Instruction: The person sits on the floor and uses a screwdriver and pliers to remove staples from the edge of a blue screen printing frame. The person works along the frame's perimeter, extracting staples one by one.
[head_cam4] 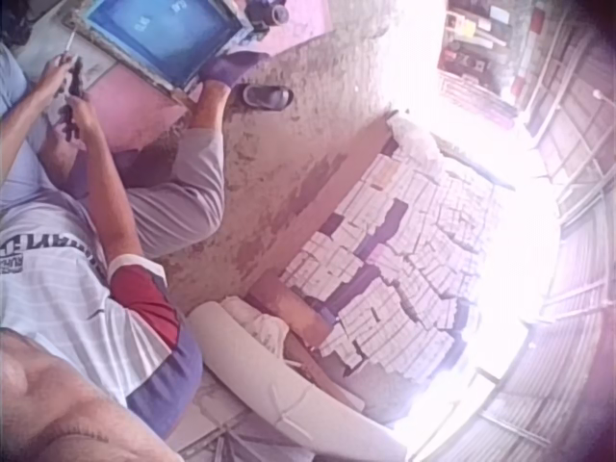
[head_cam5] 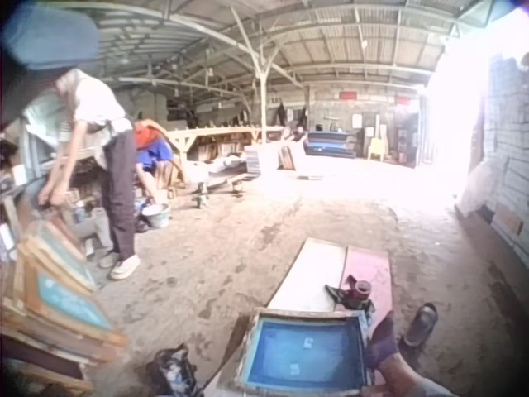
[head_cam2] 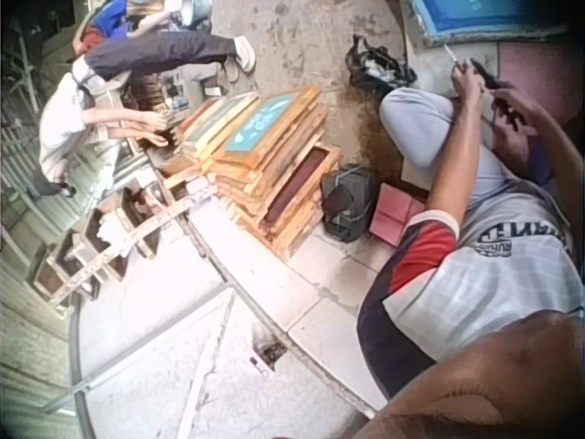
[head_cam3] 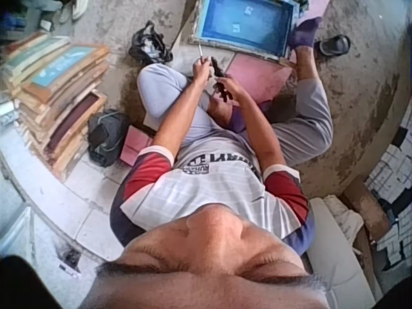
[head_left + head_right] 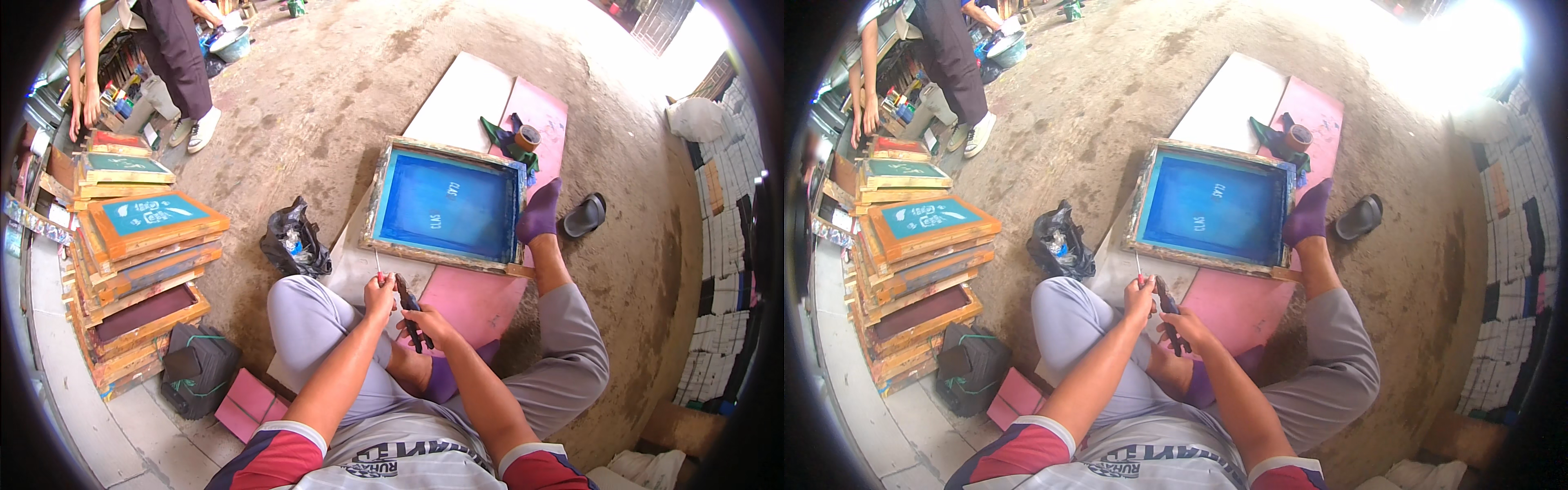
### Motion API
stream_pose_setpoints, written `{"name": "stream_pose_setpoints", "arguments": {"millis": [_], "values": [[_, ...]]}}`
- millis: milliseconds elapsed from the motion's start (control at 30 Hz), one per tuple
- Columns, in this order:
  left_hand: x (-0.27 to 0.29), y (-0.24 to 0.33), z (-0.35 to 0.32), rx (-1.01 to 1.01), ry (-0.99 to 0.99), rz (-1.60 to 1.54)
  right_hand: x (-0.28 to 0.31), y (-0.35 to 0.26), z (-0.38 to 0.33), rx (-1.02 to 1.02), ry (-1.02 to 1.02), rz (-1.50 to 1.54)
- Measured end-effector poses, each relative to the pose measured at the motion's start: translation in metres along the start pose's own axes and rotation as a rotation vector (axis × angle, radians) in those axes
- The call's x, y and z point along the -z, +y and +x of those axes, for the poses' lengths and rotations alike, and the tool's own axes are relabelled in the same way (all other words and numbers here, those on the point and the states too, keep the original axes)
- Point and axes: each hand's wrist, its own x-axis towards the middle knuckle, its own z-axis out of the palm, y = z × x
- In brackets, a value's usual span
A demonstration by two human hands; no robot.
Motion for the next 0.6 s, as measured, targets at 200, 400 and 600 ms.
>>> {"name": "stream_pose_setpoints", "arguments": {"millis": [200, 400, 600], "values": [[0.005, -0.012, 0.014, -0.004, 0.133, -0.078, -0.006, 0.005, 0.001, 0.038, 0.002, 0.041], [0.008, -0.009, 0.015, 0.077, 0.257, -0.097, 0.017, -0.014, -0.002, 0.092, 0.096, 0.14], [0.007, -0.007, 0.013, 0.109, 0.203, -0.153, 0.047, -0.032, 0.003, 0.034, 0.065, 0.119]]}}
